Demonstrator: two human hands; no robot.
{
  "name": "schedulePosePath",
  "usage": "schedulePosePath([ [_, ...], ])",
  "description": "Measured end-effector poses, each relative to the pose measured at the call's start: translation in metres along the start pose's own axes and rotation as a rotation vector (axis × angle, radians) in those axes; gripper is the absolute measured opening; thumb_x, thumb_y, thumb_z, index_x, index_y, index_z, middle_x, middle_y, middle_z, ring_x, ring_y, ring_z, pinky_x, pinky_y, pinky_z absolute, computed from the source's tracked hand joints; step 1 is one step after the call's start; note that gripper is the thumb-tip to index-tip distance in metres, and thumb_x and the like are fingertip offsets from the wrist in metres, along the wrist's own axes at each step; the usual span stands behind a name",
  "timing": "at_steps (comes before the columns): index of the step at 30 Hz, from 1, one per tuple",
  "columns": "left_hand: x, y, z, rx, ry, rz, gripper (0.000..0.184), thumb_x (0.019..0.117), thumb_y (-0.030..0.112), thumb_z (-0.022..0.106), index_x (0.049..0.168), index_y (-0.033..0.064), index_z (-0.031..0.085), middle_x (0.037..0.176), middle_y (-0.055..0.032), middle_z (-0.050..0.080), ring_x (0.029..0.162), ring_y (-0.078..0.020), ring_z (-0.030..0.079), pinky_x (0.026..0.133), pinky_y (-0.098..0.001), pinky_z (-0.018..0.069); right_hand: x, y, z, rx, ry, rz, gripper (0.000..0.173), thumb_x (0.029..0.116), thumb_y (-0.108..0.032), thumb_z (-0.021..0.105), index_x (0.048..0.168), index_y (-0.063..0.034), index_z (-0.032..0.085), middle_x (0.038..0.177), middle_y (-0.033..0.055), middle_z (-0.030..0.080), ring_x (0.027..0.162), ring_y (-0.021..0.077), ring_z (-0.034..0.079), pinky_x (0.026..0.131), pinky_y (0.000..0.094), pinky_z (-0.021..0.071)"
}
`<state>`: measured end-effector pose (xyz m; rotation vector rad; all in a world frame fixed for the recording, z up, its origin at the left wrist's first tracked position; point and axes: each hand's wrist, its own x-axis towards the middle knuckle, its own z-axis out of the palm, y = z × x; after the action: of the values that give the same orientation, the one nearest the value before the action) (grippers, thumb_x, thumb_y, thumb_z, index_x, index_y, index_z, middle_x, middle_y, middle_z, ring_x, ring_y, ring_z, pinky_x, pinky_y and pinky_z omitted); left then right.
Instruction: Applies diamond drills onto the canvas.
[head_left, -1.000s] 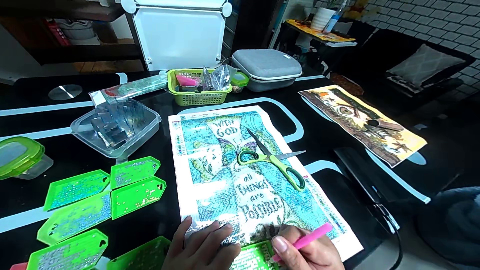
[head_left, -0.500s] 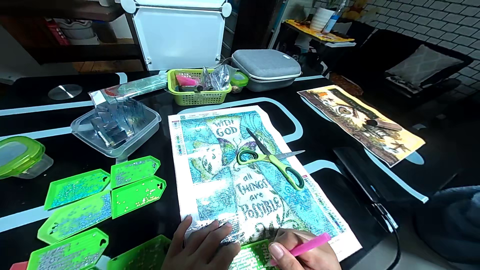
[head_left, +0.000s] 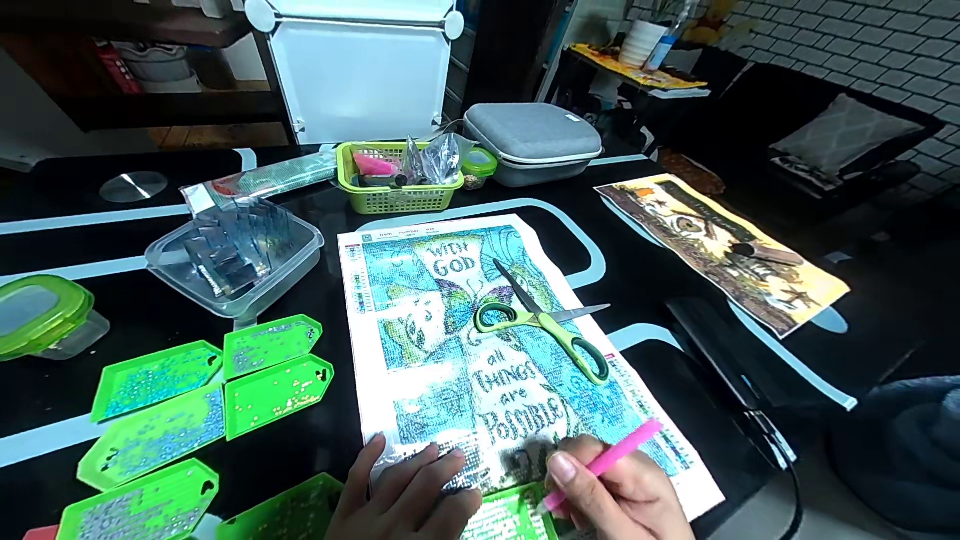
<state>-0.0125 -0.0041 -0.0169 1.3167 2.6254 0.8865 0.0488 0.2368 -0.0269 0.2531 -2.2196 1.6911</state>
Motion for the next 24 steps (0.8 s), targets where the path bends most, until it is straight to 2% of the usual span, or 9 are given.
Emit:
schedulePosePath([
  [2, 0.0, 0.0, 0.0, -0.006, -0.003, 0.0, 0.042, 0.0888, 0.048, 0.074, 0.119, 0.0193, 0.075, 0.136, -0.0054, 0.069, 0.13, -0.0264, 0.061, 0.118, -0.0611, 0.0238, 0.009, 0.001, 0.001, 0.014, 0.044, 0.032, 0.022, 0.1079, -0.019, 0.055, 0.092, -0.0089, 0.066, 0.075, -0.0052, 0.068, 0.067, -0.0037, 0.064, 0.06, 0.0138, 0.054],
  [6, 0.0, 0.0, 0.0, -0.013, -0.002, -0.007, 0.042, 0.0887, 0.047, 0.074, 0.119, 0.0189, 0.075, 0.135, -0.0056, 0.069, 0.129, -0.0269, 0.062, 0.117, -0.0617, 0.0242, 0.022, 0.017, 0.003, -0.067, 0.055, -0.067, 0.025, 0.1086, -0.021, 0.054, 0.09, -0.0069, 0.063, 0.072, -0.0042, 0.064, 0.065, -0.0047, 0.061, 0.058, 0.0111, 0.0505],
  [16, -0.001, 0.0, 0.001, -0.022, 0.005, -0.006, 0.041, 0.0876, 0.047, 0.076, 0.118, 0.0188, 0.076, 0.134, -0.0057, 0.07, 0.129, -0.0268, 0.062, 0.117, -0.0616, 0.0248, 0.021, 0.026, 0.007, -0.158, 0.008, -0.137, 0.03, 0.1085, -0.022, 0.054, 0.085, -0.004, 0.06, 0.067, 0.0007, 0.06, 0.061, -0.0009, 0.059, 0.057, 0.0136, 0.049],
  [24, -0.001, 0.0, 0.002, -0.021, 0.01, -0.01, 0.042, 0.087, 0.047, 0.076, 0.118, 0.0189, 0.076, 0.134, -0.0061, 0.07, 0.129, -0.0269, 0.062, 0.117, -0.0619, 0.0251, 0.019, 0.023, 0.009, -0.338, -0.012, -0.218, 0.031, 0.1085, -0.025, 0.054, 0.088, -0.0029, 0.062, 0.07, 0.005, 0.06, 0.061, 0.0031, 0.058, 0.057, 0.0145, 0.0481],
])
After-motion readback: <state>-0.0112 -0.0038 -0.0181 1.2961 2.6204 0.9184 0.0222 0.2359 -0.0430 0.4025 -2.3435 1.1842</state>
